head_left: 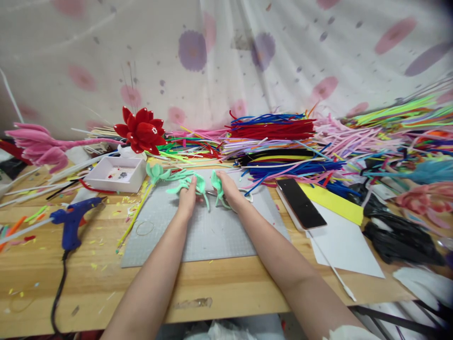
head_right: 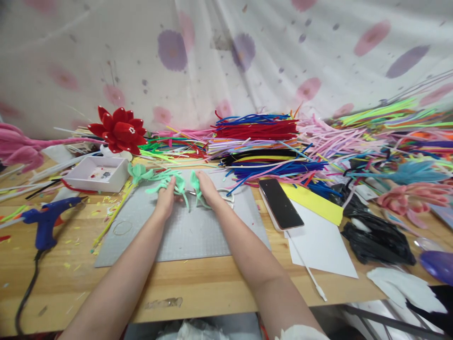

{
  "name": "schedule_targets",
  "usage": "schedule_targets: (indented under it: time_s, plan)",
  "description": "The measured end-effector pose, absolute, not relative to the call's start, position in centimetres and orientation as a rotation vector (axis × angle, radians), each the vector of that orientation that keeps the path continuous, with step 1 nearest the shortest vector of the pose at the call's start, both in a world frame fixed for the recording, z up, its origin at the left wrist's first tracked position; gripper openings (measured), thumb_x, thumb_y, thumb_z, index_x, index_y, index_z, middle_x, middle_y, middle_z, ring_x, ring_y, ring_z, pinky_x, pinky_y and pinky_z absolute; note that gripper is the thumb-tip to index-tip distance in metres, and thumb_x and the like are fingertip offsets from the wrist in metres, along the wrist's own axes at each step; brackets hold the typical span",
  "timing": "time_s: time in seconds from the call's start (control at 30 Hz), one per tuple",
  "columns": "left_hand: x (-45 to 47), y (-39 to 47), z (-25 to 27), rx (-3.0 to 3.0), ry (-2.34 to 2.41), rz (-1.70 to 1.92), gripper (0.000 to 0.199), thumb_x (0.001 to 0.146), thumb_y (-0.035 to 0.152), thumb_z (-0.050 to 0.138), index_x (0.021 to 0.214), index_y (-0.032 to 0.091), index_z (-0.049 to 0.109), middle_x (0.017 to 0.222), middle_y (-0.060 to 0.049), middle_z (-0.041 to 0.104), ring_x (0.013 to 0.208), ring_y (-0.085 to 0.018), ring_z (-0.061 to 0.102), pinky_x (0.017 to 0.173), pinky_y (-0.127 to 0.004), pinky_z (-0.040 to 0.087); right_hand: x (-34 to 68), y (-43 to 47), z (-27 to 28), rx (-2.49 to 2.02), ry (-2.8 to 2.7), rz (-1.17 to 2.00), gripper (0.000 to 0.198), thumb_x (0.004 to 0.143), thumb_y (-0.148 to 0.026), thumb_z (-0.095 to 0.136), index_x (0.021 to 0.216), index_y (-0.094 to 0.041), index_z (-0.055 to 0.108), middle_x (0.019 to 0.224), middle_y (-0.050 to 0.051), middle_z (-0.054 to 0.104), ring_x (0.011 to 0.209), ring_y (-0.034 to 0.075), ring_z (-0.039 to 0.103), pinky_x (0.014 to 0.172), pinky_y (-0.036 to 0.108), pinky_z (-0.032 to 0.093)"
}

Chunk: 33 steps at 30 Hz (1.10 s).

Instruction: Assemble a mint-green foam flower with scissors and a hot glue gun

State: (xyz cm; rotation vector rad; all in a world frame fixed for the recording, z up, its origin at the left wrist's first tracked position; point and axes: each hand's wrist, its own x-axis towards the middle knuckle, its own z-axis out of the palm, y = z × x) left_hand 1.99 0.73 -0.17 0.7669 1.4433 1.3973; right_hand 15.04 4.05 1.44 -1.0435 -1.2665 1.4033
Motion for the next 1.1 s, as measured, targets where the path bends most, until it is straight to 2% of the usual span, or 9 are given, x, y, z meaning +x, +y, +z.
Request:
schedule_targets:
  time_s: [0.07, 0.17, 0.33, 0.53, 0.67, 0.77, 0.83, 1.0, 1.1]
  plan:
    - [1.3, 0.9, 0.3, 0.865, 1.583, 1.163, 0.052, 0.065, 0.066, 0.054, 0.051, 0.016, 0.057, 0.044, -0.005, 0.055, 0.038, -0.013, 0.049, 0.039, -0.024, 0.036, 15.3, 4.2, 1.6, -1.095, -1.272, 1.368, 0.014, 0.072, -0.033, 0.047, 0.075, -0.021, 0.052, 0.065, -0.003, 0.052, 0.063, 0.012, 0.047, 0.062, 0.023, 0.038]
    - [-0.3, 0.8, 1.8, 1.085, 1.717, 0.74, 0.057, 0.07, 0.068, 0.045, 0.048, 0.016, 0.057, 0.048, -0.009, 0.059, 0.041, -0.017, 0.053, 0.041, -0.027, 0.035, 15.9, 4.3, 2.1, -1.071, -1.403, 1.332, 0.021, 0.066, -0.028, 0.05, 0.084, -0.02, 0.056, 0.072, -0.004, 0.055, 0.069, 0.012, 0.05, 0.066, 0.023, 0.04]
    - [-2.0, -0.4, 5.3, 1.496, 2.056, 0.471, 0.042, 0.075, 0.054, 0.046, 0.053, 0.019, 0.055, 0.056, -0.005, 0.059, 0.056, -0.019, 0.056, 0.052, -0.028, 0.035, 17.2, 4.9, 2.6, -1.04, -1.593, 1.185, 0.025, 0.064, -0.026, 0.052, 0.086, -0.016, 0.061, 0.084, -0.001, 0.062, 0.083, 0.014, 0.054, 0.082, 0.027, 0.039]
    - [-0.4, -0.4, 6.4, 1.725, 2.255, 0.979, 0.023, 0.077, 0.042, 0.05, 0.08, 0.02, 0.058, 0.079, -0.004, 0.063, 0.075, -0.018, 0.057, 0.068, -0.028, 0.039, 17.8, 5.4, 2.3, -1.204, -1.621, 1.182, 0.019, 0.062, -0.025, 0.053, 0.076, -0.015, 0.062, 0.075, -0.001, 0.061, 0.075, 0.015, 0.054, 0.076, 0.027, 0.04]
    - [0.6, 1.2, 4.5, 1.996, 2.036, 0.815, 0.018, 0.069, 0.034, 0.061, 0.079, 0.019, 0.062, 0.088, -0.008, 0.065, 0.09, -0.023, 0.056, 0.081, -0.032, 0.039, 17.6, 5.3, 2.3, -1.253, -1.621, 1.139, 0.019, 0.063, -0.024, 0.051, 0.078, -0.016, 0.06, 0.079, -0.001, 0.061, 0.079, 0.015, 0.054, 0.077, 0.027, 0.039]
    - [0.7, 1.9, 3.3, 1.88, 1.984, 0.689, 0.008, 0.067, 0.027, 0.06, 0.065, 0.019, 0.062, 0.073, -0.006, 0.065, 0.078, -0.021, 0.058, 0.073, -0.031, 0.041, 17.7, 5.3, 2.5, -1.334, -1.507, 1.001, 0.016, 0.064, -0.025, 0.05, 0.076, -0.017, 0.057, 0.081, -0.001, 0.06, 0.081, 0.015, 0.053, 0.078, 0.027, 0.038]
    - [0.5, 2.1, 3.0, 1.68, 1.907, 0.868, 0.009, 0.067, 0.027, 0.059, 0.066, 0.018, 0.063, 0.067, -0.003, 0.064, 0.068, -0.018, 0.058, 0.066, -0.029, 0.041, 17.8, 5.3, 2.7, -1.318, -1.426, 0.959, 0.015, 0.064, -0.026, 0.049, 0.076, -0.018, 0.055, 0.079, -0.001, 0.058, 0.077, 0.014, 0.051, 0.073, 0.025, 0.038]
    - [0.7, 1.8, 3.2, 1.261, 1.55, 1.356, 0.023, 0.059, 0.035, 0.066, 0.071, 0.015, 0.066, 0.06, 0.0, 0.062, 0.056, -0.012, 0.054, 0.055, -0.024, 0.041, 17.7, 4.8, 3.5, -1.084, -1.352, 1.382, 0.014, 0.064, -0.027, 0.047, 0.075, -0.019, 0.051, 0.06, -0.004, 0.053, 0.05, 0.008, 0.039, 0.049, 0.021, 0.03]
    - [1.0, 1.7, 3.4, 1.244, 1.471, 1.439, 0.025, 0.057, 0.035, 0.069, 0.072, 0.015, 0.068, 0.062, -0.001, 0.063, 0.056, -0.012, 0.053, 0.054, -0.024, 0.041, 17.3, 4.3, 3.6, -0.977, -1.32, 1.549, 0.017, 0.064, -0.03, 0.053, 0.077, -0.02, 0.05, 0.056, -0.006, 0.048, 0.048, 0.008, 0.039, 0.049, 0.02, 0.03]
